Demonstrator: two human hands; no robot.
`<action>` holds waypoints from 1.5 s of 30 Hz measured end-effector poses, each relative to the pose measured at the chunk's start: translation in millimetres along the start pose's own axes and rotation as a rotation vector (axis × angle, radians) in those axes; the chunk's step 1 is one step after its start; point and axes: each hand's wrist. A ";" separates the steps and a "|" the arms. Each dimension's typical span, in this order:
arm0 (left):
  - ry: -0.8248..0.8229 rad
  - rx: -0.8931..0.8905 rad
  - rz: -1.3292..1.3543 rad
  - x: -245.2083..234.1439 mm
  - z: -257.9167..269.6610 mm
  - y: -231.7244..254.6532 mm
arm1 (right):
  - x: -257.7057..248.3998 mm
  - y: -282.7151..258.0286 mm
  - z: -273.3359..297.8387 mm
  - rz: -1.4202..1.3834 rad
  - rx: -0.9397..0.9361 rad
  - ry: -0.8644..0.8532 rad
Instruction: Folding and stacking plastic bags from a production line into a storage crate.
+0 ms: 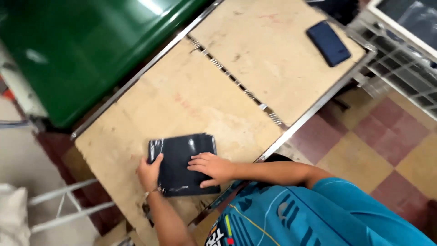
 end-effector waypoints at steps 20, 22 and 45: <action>0.281 1.143 0.606 -138.7 284.8 372.4 | -334.2 -84.2 219.7 -0.077 0.199 0.380; 0.228 1.104 0.671 -118.5 304.4 429.7 | -397.5 -99.5 279.1 -0.120 0.227 0.387; 0.435 1.505 0.195 79.0 364.0 1018.7 | -647.6 140.2 615.4 -0.326 0.369 1.710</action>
Point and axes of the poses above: each hand's wrist, its own z-axis away from the middle knuckle, its own x-axis out of the palm, y = z × x, and after that the axes turned 15 degrees about -z, right-handed
